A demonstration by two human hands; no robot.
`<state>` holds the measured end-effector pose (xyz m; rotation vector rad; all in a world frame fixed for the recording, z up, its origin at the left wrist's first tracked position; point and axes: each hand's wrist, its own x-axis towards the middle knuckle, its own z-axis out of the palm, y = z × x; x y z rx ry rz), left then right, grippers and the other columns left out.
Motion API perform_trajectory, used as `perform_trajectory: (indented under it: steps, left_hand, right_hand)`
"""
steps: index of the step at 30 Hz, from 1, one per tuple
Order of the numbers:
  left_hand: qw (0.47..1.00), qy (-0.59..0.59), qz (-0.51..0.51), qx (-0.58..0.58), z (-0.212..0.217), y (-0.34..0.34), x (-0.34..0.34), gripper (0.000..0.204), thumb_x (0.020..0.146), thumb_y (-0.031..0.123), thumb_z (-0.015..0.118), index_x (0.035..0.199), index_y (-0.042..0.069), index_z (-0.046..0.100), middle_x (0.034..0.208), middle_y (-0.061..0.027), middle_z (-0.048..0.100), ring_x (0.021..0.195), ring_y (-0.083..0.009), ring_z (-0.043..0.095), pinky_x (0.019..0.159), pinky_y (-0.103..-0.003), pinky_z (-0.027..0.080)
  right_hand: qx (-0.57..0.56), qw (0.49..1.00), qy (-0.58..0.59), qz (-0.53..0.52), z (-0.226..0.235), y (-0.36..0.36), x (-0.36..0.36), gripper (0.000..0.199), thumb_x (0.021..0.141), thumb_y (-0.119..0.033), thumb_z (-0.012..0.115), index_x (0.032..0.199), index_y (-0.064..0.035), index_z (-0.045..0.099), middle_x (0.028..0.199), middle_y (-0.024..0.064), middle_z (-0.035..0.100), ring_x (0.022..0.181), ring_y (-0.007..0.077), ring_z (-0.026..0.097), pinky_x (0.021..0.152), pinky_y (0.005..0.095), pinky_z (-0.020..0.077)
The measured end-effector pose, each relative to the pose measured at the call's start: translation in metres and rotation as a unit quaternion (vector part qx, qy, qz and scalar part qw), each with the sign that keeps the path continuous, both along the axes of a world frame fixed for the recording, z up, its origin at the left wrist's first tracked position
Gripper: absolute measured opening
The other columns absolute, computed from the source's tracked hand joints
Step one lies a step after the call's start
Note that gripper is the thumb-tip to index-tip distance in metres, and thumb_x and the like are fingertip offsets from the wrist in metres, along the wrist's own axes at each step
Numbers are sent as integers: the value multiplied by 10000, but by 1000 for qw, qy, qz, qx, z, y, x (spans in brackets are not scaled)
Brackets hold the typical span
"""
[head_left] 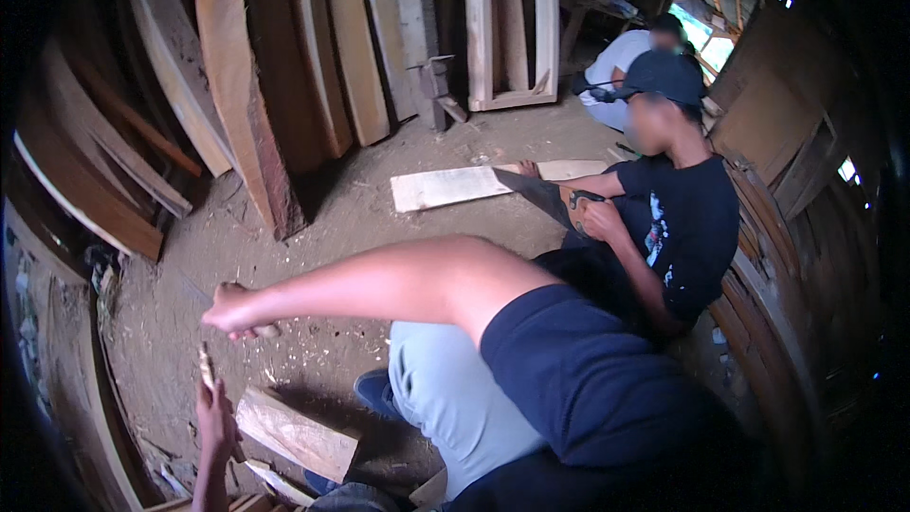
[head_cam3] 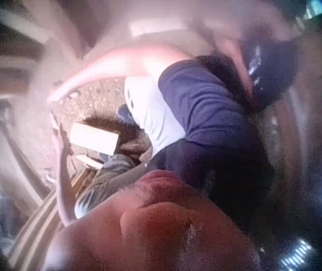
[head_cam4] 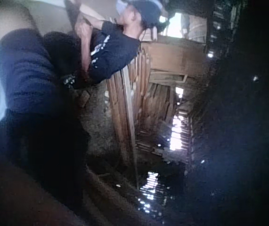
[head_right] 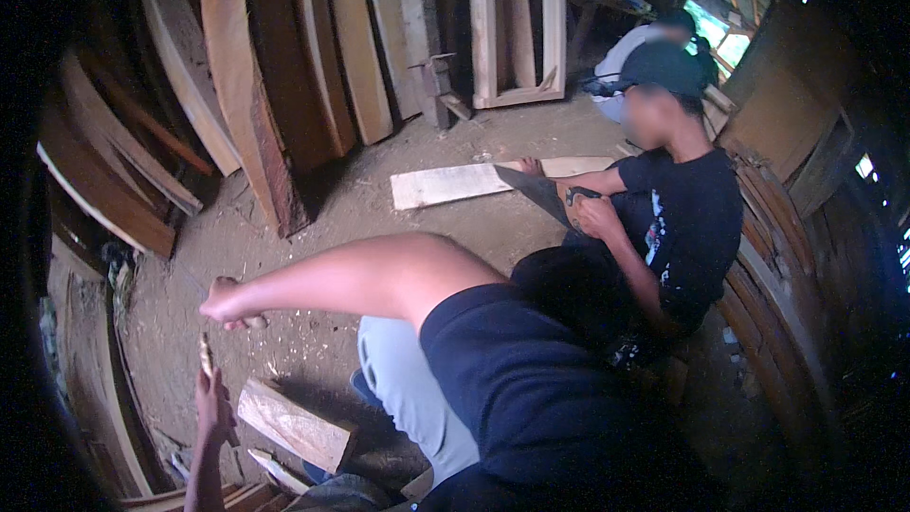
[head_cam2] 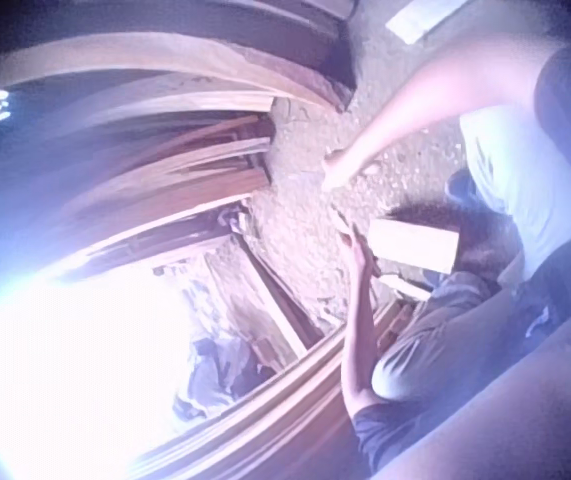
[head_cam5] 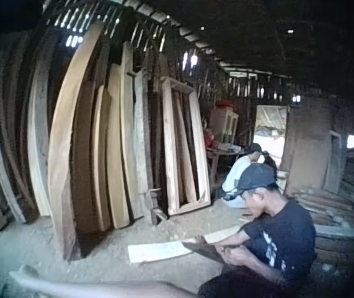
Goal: The person sits on the ground and uses a knife to carve a small piece of wood held against a larger block. They repeatedly shave and shape the wood, occasionally pausing to inspect the carved piece.
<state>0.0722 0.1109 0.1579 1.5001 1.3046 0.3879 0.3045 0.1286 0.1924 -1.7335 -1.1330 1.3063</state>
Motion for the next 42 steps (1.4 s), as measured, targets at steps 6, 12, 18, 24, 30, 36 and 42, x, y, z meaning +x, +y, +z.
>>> perform_trajectory:
  steps: [6, 12, 18, 24, 30, 36, 42]
  left_hand:
    - [966, 202, -155, 43, -78, -14, -65, 500, 950, 467, 650, 838, -14, 565, 713, -159, 617, 635, -254, 635, 616, -436, 505]
    - [984, 97, -102, -109, -120, -59, -50, 466, 983, 374, 630, 1196, -28, 528, 780, -174, 669, 717, -243, 683, 684, -423, 528]
    - [964, 206, -147, -85, -120, -84, -71, 517, 1035, 452, 449, 1021, -53, 556, 809, -320, 637, 841, -485, 639, 785, -520, 487]
    - [959, 220, -154, -97, -125, -87, -55, 507, 1051, 450, 411, 955, -36, 519, 782, -316, 625, 846, -491, 632, 781, -560, 472]
    - [959, 218, -167, -63, -134, -86, -60, 488, 1061, 439, 399, 964, -29, 498, 795, -321, 626, 857, -498, 631, 771, -567, 471]
    - [962, 220, -159, -29, -131, -89, -63, 450, 1058, 404, 432, 962, -31, 497, 771, -320, 623, 817, -516, 618, 730, -573, 472]
    - [962, 220, -161, -35, -135, -90, -61, 444, 1057, 400, 435, 960, -29, 496, 770, -320, 620, 822, -517, 616, 730, -574, 470]
  right_hand:
    - [256, 887, -189, 335, -65, 3, 25, 347, 1000, -285, 504, 1076, 52, 537, 1082, 286, 570, 977, 407, 595, 810, 477, 481]
    - [12, 833, -322, 449, -91, -77, 31, 274, 1049, -315, 422, 1087, -51, 486, 789, 260, 624, 800, 470, 636, 704, 554, 468]
    - [7, 812, -313, 493, -119, -81, -14, 307, 1039, -369, 433, 1023, -87, 556, 739, 224, 633, 772, 455, 639, 682, 571, 478]
    - [59, 795, -380, 468, -127, -84, -22, 324, 1017, -385, 476, 974, -110, 642, 776, 196, 680, 762, 415, 682, 654, 543, 535]
    - [78, 778, -409, 470, -141, -81, -30, 317, 1005, -382, 508, 966, -121, 684, 787, 186, 693, 773, 397, 696, 663, 534, 550]
    - [95, 778, -398, 476, -137, -78, -29, 283, 1003, -339, 515, 976, -94, 655, 767, 192, 672, 763, 399, 679, 661, 521, 533]
    - [123, 767, -419, 470, -141, -81, -29, 263, 1002, -371, 516, 952, -138, 629, 712, 158, 645, 717, 392, 656, 623, 513, 507]
